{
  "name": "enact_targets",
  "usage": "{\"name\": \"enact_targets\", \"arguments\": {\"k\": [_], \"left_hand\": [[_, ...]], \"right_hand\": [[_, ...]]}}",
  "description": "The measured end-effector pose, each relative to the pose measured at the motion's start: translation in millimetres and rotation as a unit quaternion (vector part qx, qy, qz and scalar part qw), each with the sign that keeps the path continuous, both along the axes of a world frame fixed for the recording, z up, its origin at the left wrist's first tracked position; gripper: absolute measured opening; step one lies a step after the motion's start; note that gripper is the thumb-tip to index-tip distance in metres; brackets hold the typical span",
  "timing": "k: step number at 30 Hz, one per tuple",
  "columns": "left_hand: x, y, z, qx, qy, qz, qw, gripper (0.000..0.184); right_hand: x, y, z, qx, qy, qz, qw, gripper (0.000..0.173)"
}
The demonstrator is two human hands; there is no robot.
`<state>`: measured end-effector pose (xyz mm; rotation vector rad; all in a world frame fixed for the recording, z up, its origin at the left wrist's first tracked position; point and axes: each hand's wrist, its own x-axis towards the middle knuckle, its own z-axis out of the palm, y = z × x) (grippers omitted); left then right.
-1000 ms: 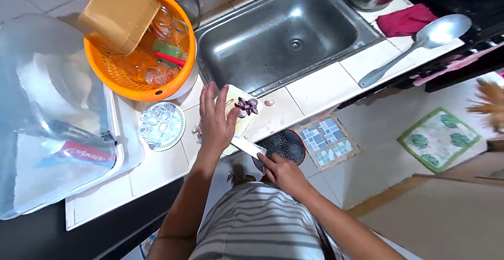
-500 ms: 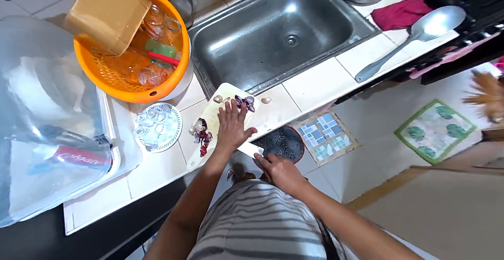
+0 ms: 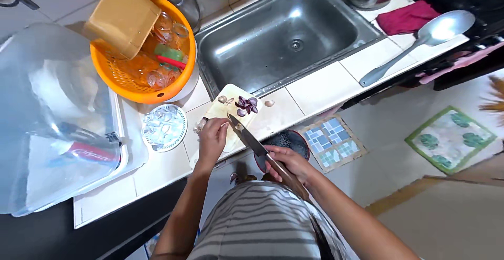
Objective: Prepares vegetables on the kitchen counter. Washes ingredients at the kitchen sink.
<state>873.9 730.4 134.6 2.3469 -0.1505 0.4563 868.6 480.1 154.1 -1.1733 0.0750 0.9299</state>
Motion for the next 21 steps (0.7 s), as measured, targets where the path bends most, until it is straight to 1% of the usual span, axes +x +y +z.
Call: {"name": "enact_targets", "arguments": {"k": [4,7,11,13,14,15,16,17,18,19,21], "left_hand": [[-3.8,-7.1,-11.7,-0.023,0.003,-0.024,0.999,0.022],[-2.8,-13.0,-10.1,-0.005,0.002,-0.028,1.0,0.026],[-1.5,-13.0,-7.5,0.009,0.022,-0.013,1.0,0.017],[-1.8,-11.5,-7.1,-0.002,0.046,-0.002,0.999,0.015],[-2.1,-10.2,-7.2,-0.009,0.059,0.004,0.998,0.015],[-2.3,-8.8,-6.8,-0.016,0.069,0.011,0.997,0.015],[-2.9,-7.4,-6.5,-0.027,0.075,0.019,0.997,0.016],[-3.9,-6.1,-5.5,-0.043,0.082,0.029,0.995,0.016],[-5.1,-5.3,-3.5,-0.064,0.086,0.038,0.993,0.016],[-6.3,-4.3,-1.2,-0.088,0.089,0.046,0.991,0.017],[-8.5,-2.4,4.1,-0.14,0.092,0.056,0.984,0.017]], "right_hand": [[6.9,1.2,1.3,0.037,0.037,0.001,0.999,0.039],[9.4,5.8,-0.9,0.063,0.048,0.013,0.997,0.041],[14.1,6.9,2.1,0.058,0.043,0.019,0.997,0.039],[16.3,5.5,2.7,0.039,0.026,0.019,0.999,0.039],[18.0,4.0,2.9,0.01,0.0,0.024,1.0,0.037],[20.6,1.7,2.8,-0.043,-0.049,0.04,0.997,0.035],[24.0,-1.7,0.7,-0.119,-0.125,0.072,0.982,0.035],[28.0,-6.7,-4.5,-0.2,-0.217,0.117,0.948,0.039],[31.9,-12.5,-11.1,-0.259,-0.301,0.15,0.905,0.043],[35.8,-19.2,-19.1,-0.295,-0.378,0.168,0.861,0.044],[46.3,-32.9,-31.3,-0.337,-0.494,0.182,0.781,0.04]]}}
